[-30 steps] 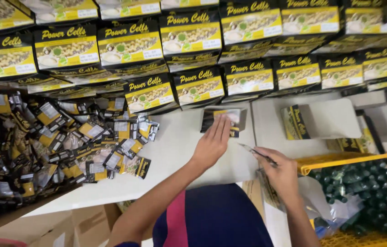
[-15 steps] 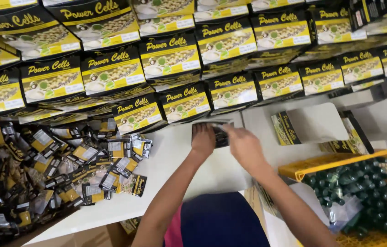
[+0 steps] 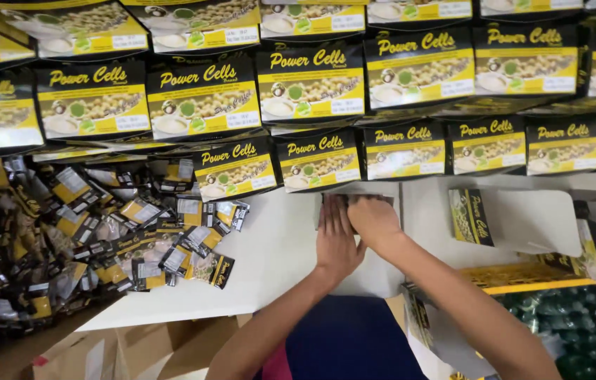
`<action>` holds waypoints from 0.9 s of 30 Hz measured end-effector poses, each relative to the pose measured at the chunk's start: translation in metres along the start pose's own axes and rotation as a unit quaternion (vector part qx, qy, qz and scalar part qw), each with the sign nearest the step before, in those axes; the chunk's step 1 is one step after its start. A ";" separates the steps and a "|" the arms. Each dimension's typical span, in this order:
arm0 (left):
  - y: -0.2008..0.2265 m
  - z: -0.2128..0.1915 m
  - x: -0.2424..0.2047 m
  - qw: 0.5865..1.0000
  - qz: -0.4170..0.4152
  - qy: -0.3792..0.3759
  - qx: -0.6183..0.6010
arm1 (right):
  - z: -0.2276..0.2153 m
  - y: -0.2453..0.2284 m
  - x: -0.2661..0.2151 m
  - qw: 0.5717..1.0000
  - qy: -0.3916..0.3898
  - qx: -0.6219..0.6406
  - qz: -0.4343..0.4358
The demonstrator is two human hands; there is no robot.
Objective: The person organizes small product packets into boxes and places them onto a storage shelf along with other product boxes.
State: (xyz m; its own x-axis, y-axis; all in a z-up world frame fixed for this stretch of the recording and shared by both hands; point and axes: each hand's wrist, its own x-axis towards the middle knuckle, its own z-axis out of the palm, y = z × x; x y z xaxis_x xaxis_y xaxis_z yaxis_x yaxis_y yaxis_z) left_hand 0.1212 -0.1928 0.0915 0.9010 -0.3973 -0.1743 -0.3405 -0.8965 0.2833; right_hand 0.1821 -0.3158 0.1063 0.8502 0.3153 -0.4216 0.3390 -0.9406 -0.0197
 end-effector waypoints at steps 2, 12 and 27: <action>-0.003 0.015 0.005 1.000 -0.001 0.014 -0.011 | 0.026 0.009 0.010 1.000 -0.020 0.006 0.012; -0.034 -0.003 -0.028 0.986 0.064 0.132 -0.076 | 0.091 0.018 0.046 0.996 -0.047 0.002 0.082; -0.305 0.091 -0.147 0.965 -0.166 0.189 0.069 | 0.132 -0.249 0.121 0.824 0.192 0.517 0.130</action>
State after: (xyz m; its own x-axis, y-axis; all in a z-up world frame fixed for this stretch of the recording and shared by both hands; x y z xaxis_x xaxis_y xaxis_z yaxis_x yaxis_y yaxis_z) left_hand 0.0680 0.1212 -0.0551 0.9915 -0.0075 0.1295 -0.0256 -0.9900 0.1390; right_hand 0.1476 -0.0600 -0.0593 0.9720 -0.0835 -0.2197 -0.2304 -0.5243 -0.8198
